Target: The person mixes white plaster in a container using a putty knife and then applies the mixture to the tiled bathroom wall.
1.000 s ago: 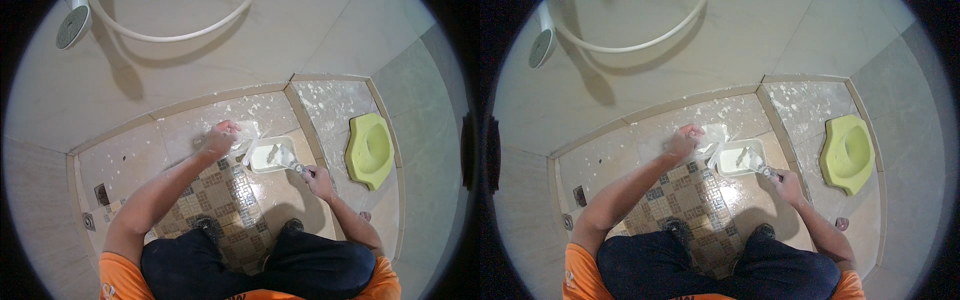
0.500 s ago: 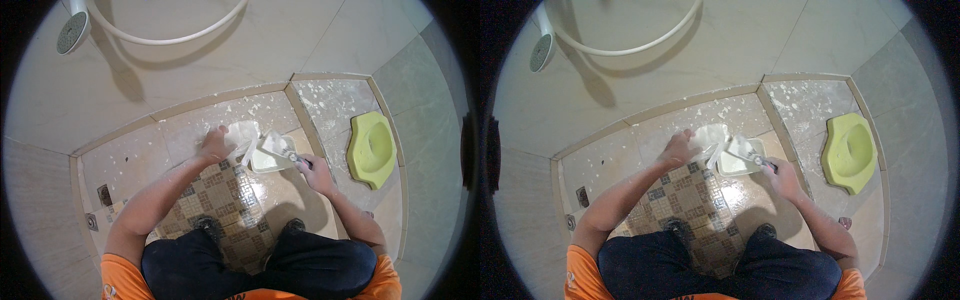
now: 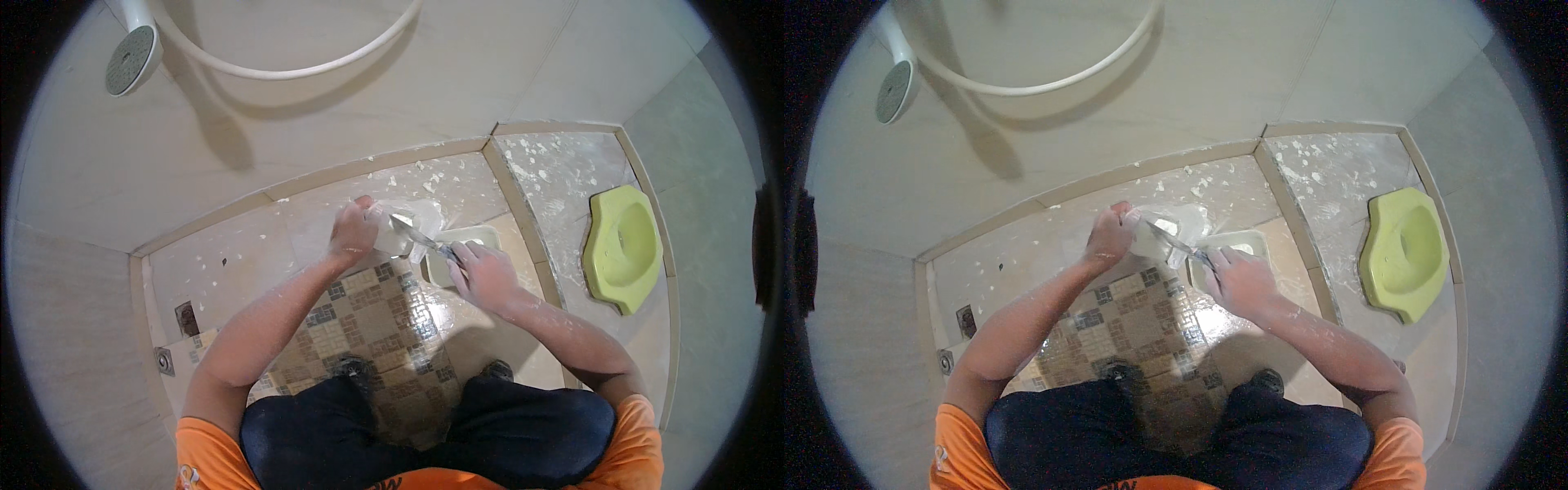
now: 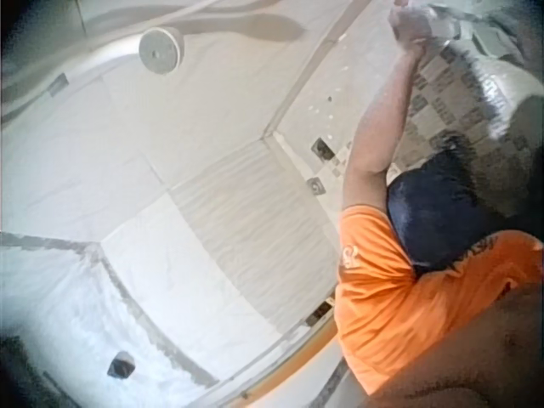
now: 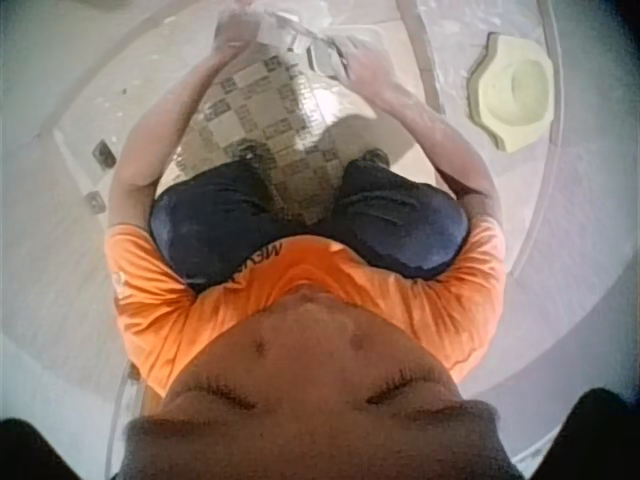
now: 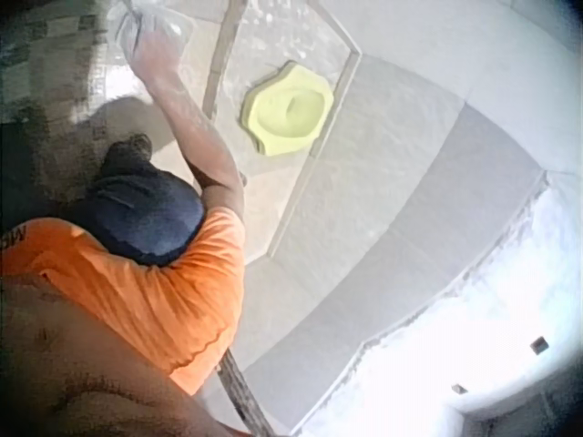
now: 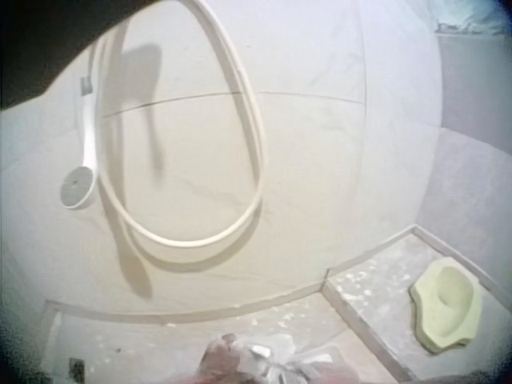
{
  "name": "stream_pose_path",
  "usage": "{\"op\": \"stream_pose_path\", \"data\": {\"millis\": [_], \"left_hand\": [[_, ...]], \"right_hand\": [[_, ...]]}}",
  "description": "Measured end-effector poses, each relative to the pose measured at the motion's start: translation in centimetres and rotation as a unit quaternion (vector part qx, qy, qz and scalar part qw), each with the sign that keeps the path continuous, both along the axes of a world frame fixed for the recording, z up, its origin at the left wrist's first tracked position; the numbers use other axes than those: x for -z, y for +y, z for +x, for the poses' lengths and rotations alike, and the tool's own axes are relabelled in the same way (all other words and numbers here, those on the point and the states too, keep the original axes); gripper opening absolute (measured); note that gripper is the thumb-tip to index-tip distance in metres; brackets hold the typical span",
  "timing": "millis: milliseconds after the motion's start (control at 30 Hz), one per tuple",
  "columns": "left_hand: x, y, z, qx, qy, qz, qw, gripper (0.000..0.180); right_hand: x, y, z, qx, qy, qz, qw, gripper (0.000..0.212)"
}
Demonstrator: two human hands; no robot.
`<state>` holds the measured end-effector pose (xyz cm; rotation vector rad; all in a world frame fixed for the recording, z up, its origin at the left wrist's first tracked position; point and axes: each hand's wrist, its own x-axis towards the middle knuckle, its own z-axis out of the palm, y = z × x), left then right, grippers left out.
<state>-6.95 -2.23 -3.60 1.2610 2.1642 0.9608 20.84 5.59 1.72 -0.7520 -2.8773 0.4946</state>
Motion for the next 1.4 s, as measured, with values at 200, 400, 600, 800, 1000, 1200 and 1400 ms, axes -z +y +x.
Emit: {"op": "stream_pose_path", "data": {"millis": [200,400,600,800,1000,1200,1400], "left_hand": [[1.3,-0.2,0.2,0.016,-0.061,-0.023,0.998,0.031],[-0.1,-0.5,0.7,0.007,-0.112,-0.085,0.990,0.035],[2.3,-1.1,-0.2,0.017,-0.139,-0.028,0.990,0.029],[2.2,-0.7,1.5,0.086,-0.144,-0.034,0.985,0.029],[2.2,-0.9,2.1,0.101,-0.145,-0.033,0.984,0.027],[1.1,-1.5,1.5,0.076,-0.140,-0.039,0.986,0.026],[1.0,-1.2,0.2,0.004,-0.243,-0.018,0.970,0.020]], "right_hand": [[2.1,0.8,-0.3,-0.002,0.023,0.055,0.998,0.032],[1.2,0.9,-0.2,0.019,0.037,-0.003,0.999,0.032],[3.4,1.4,-1.1,-0.018,-0.039,0.077,0.996,0.030],[4.4,1.5,-3.6,0.027,-0.124,0.030,0.991,0.028],[8.1,1.4,-5.1,0.122,-0.031,-0.120,0.985,0.028],[7.3,2.9,-3.0,0.250,0.030,-0.539,0.804,0.034],[6.1,2.2,-0.4,0.259,0.064,-0.662,0.700,0.028]]}}
